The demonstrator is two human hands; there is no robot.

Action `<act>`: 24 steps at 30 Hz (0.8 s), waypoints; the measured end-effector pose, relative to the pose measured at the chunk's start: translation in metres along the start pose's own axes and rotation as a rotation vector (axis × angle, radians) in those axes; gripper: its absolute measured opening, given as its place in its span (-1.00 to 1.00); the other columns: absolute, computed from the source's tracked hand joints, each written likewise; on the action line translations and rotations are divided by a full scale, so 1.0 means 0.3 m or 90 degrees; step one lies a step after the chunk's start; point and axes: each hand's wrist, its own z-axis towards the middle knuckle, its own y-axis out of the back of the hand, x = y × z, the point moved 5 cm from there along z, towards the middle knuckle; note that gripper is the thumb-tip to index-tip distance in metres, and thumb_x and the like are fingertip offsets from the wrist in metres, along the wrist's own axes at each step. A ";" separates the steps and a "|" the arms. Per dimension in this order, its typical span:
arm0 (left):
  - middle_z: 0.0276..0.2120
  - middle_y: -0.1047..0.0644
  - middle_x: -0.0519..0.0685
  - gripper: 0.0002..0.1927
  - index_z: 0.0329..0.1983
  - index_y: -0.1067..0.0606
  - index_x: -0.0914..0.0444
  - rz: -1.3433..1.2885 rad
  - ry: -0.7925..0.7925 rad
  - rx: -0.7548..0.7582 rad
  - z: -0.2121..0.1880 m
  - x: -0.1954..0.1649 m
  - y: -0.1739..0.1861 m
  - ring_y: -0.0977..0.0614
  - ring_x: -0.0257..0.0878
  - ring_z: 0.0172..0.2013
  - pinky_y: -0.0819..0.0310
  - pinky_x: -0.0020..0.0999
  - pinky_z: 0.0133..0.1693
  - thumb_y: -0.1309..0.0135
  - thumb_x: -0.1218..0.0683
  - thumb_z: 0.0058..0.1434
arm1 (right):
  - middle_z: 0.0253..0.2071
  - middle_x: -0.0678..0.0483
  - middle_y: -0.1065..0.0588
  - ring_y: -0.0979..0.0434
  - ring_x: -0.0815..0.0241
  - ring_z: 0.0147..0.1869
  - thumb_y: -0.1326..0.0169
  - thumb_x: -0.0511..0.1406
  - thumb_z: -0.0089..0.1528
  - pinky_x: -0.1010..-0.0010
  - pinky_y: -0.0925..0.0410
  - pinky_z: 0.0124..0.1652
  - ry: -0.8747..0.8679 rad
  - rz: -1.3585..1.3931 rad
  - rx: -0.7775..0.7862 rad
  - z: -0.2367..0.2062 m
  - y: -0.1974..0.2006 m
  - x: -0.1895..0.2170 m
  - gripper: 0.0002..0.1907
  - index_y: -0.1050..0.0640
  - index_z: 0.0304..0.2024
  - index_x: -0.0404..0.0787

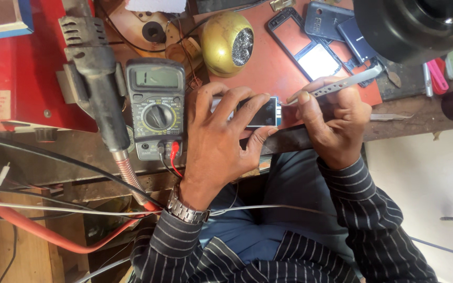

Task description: The person uses a metal spudger to pry and adjust a small electronic component on a circuit board, then uses a soldering iron to apply heat to a specific point on the board. The person handles the board and tools with both hands throughout the process.

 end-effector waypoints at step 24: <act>0.05 -0.48 -0.14 -0.50 0.14 -0.53 0.11 0.020 -0.012 -0.011 -0.004 -0.005 0.000 -0.41 -0.02 0.11 -0.27 0.03 0.20 -0.34 -0.06 0.15 | -0.22 -0.04 -0.56 -0.62 0.30 -0.23 -0.02 -0.49 0.50 0.52 -0.52 -0.22 -0.010 0.072 -0.009 0.001 0.008 -0.007 -0.92 -0.40 0.02 -0.40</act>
